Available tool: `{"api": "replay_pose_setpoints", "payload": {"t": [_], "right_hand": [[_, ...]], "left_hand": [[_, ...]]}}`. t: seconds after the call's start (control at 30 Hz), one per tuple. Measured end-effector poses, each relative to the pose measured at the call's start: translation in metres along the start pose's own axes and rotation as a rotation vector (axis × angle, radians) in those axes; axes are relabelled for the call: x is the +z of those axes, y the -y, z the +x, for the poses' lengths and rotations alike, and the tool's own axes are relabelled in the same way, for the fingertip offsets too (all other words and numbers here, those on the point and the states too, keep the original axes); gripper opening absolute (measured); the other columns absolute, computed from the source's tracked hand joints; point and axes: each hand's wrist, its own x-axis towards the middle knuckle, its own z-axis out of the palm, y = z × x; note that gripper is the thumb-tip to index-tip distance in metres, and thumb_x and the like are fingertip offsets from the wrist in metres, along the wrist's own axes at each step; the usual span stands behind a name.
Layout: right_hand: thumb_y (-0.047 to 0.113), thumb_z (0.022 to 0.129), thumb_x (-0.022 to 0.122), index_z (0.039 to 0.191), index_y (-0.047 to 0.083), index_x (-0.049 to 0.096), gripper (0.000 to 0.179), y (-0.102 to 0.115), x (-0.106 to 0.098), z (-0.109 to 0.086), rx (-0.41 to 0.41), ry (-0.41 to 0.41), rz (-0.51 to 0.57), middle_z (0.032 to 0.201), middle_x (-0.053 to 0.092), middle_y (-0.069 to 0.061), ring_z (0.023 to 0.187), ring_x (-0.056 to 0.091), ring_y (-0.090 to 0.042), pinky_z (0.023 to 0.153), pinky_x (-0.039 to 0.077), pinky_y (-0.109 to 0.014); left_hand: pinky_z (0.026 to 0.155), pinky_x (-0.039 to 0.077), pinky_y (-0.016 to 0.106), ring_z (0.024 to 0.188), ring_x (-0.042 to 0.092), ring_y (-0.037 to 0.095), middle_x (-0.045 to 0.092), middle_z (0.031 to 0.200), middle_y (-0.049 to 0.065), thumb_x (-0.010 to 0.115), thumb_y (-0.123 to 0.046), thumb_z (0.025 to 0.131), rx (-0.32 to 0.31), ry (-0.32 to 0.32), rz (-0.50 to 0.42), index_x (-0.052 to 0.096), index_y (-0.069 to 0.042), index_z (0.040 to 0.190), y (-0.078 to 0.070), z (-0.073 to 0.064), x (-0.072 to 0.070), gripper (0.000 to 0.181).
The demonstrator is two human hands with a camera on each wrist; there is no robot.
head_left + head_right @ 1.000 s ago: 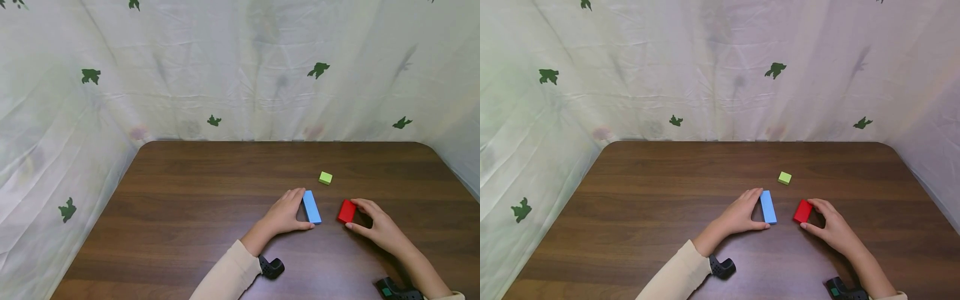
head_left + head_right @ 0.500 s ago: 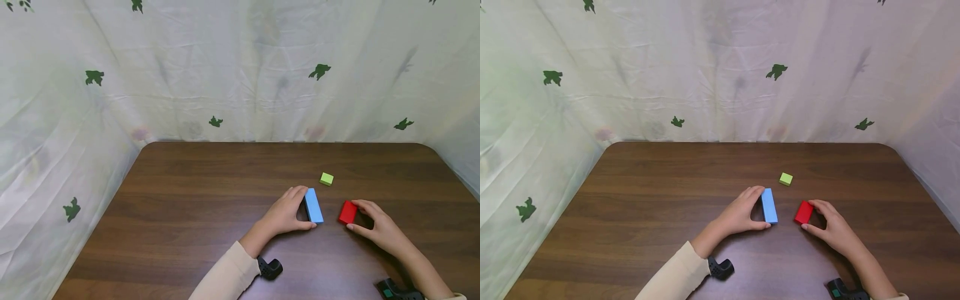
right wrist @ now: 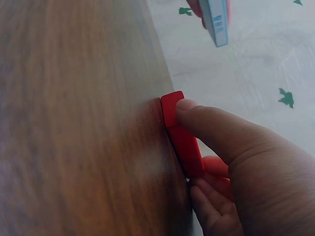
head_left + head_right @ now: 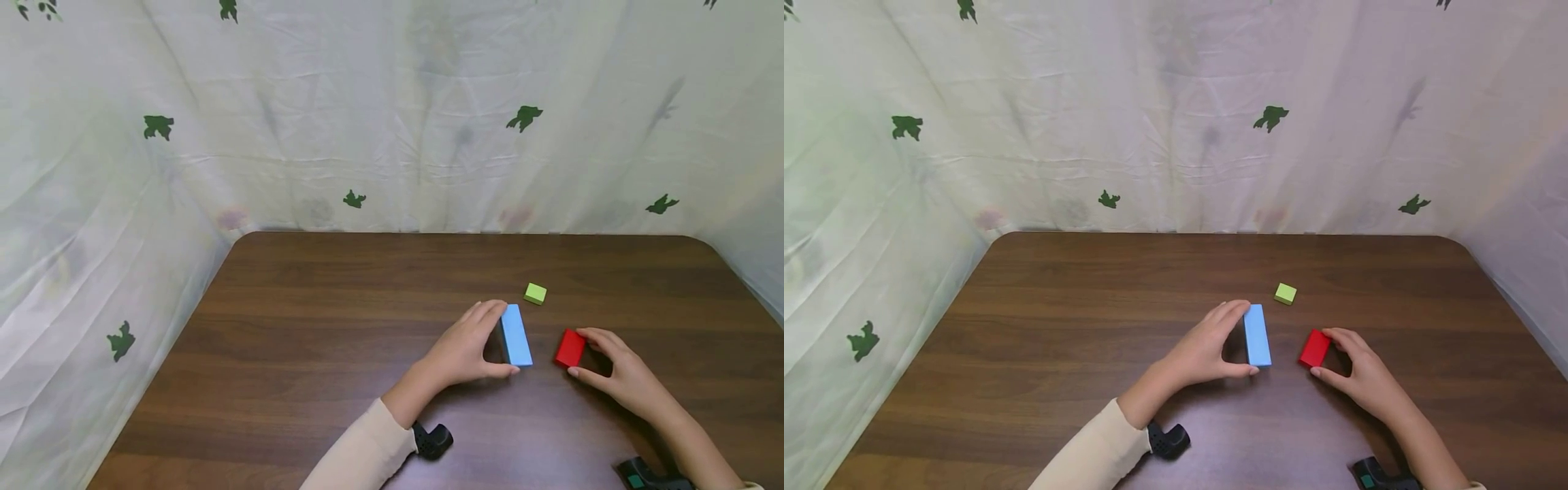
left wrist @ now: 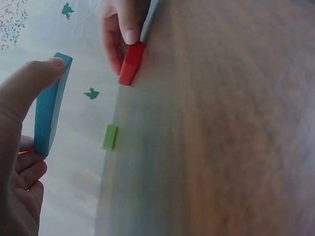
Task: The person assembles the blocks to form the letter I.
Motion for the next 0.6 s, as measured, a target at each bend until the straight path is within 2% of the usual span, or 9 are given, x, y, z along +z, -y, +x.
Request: {"api": "replay_pose_setpoints", "payload": {"t": [0.2, 0.47, 0.6], "right_hand": [[0.024, 0.073, 0.075, 0.121, 0.001, 0.048, 0.060, 0.000, 0.000, 0.000, -0.007, -0.005, 0.000, 0.117, 0.046, -0.012, 0.098, 0.047, -0.027, 0.079, 0.023, 0.001], [0.024, 0.073, 0.075, 0.121, 0.001, 0.048, 0.060, -0.002, 0.001, 0.000, -0.016, -0.008, 0.003, 0.118, 0.046, -0.012, 0.099, 0.046, -0.026, 0.080, 0.022, 0.001], [0.025, 0.073, 0.075, 0.121, 0.001, 0.048, 0.060, -0.002, 0.002, 0.000, -0.008, -0.005, 0.003, 0.118, 0.046, -0.011, 0.099, 0.046, -0.027, 0.079, 0.023, 0.000]], "left_hand": [[0.105, 0.008, 0.021, 0.127, 0.029, 0.015, 0.033, 0.137, 0.006, 0.071, -0.048, 0.070, 0.022, -0.027, -0.005, 0.030, -0.003, 0.136, 0.003, -0.006, -0.010, 0.090], [0.105, 0.011, 0.024, 0.128, 0.027, 0.016, 0.032, 0.139, 0.006, 0.072, -0.045, 0.070, 0.008, -0.044, -0.039, 0.029, -0.003, 0.137, 0.014, -0.020, -0.025, 0.090], [0.104, 0.019, 0.026, 0.128, 0.027, 0.017, 0.032, 0.140, 0.006, 0.073, -0.043, 0.071, -0.006, -0.053, -0.059, 0.029, -0.004, 0.138, 0.020, -0.028, -0.029, 0.089]]}}
